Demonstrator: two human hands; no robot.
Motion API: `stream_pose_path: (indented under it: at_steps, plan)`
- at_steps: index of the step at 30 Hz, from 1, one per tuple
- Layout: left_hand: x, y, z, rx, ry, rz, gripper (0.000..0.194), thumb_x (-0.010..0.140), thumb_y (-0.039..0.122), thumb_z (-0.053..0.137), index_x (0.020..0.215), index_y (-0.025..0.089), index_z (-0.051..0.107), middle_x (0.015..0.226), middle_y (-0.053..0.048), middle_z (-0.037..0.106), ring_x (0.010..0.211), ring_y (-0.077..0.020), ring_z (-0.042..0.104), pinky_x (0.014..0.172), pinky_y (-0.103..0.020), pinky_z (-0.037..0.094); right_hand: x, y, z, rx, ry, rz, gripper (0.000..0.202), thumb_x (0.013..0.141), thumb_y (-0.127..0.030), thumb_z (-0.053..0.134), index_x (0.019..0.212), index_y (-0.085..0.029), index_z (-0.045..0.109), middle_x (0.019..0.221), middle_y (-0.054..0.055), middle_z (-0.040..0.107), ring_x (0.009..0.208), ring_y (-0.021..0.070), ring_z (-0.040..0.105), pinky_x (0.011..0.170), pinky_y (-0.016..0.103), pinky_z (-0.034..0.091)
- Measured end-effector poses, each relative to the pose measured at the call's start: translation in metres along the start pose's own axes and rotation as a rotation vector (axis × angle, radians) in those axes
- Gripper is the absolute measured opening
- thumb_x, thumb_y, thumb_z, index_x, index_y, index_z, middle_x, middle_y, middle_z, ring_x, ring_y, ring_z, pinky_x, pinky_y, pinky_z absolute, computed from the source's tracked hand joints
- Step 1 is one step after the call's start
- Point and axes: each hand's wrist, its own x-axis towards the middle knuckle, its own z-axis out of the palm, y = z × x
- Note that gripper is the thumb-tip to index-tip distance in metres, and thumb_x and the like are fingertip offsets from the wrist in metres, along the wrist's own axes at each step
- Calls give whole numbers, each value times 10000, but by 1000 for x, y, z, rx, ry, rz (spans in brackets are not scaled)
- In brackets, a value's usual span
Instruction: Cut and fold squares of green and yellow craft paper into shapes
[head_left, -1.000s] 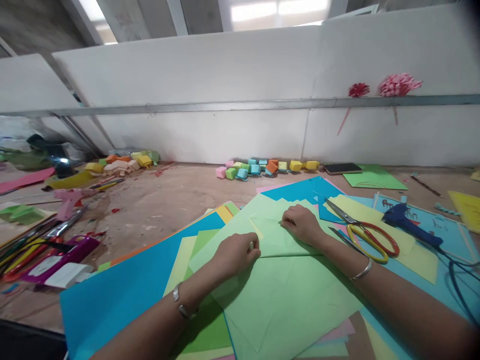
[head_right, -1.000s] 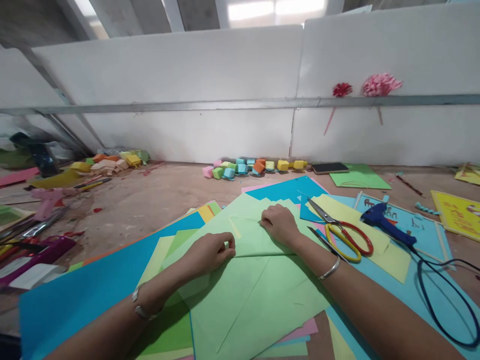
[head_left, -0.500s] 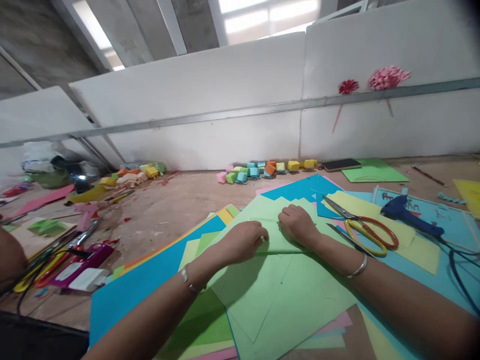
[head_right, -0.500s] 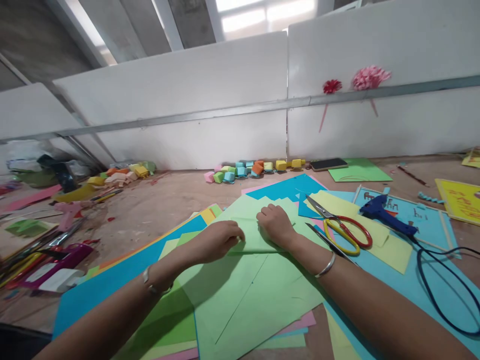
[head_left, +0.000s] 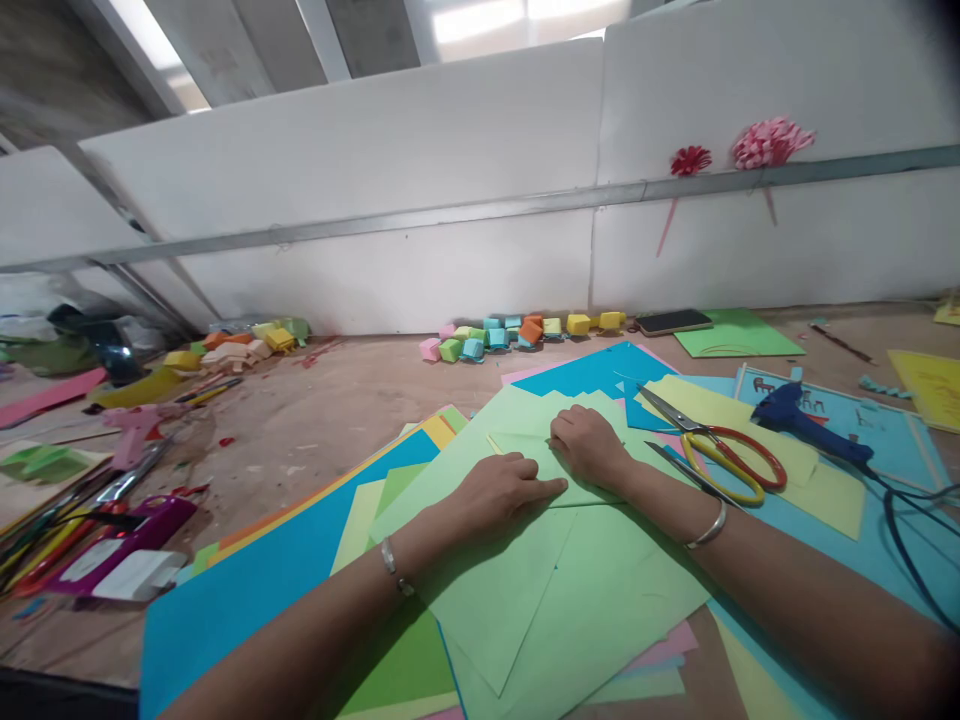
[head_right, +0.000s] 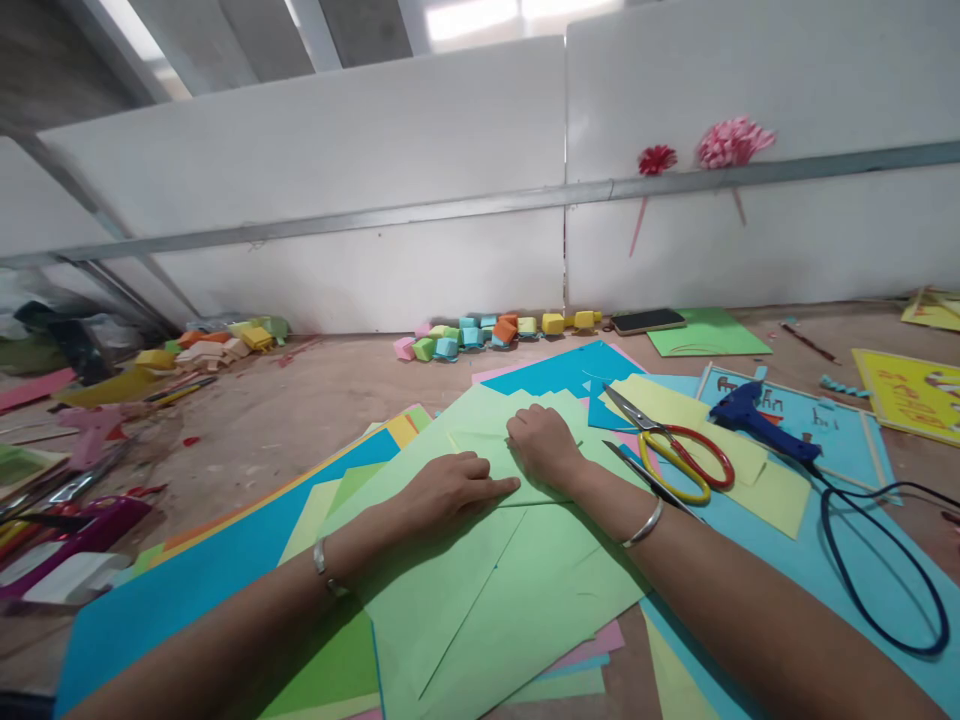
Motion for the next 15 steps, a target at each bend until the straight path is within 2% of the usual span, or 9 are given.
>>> stream_pose_path:
  at_steps: [4,8,15]
  plan:
    - [-8,6,-4,-36,26,77,337,1006,292,317,1213,264,582,712,-16,538,638,-145,455,553,-278,290,-1,0,0,1,-5,0,117,852,-153,544,751,-143,602,741,71,609,718,187,444,597,318,189]
    - [-13,10,-3,32,-32,116,306,982,270,372,1221,220,556,747,-25,562,657,-165,480,552,-301,332,-1,0,0,-2,2,-5,138,857,-134,521,742,-142,598,715,69,592,702,187,427,600,318,193]
    - [-22,23,0,95,-87,4,319,983,257,360,1238,130,505,827,-72,603,730,-201,534,598,-325,420,-3,-2,-1,4,21,-34,135,860,-136,521,746,-143,594,735,84,586,716,197,416,620,322,214]
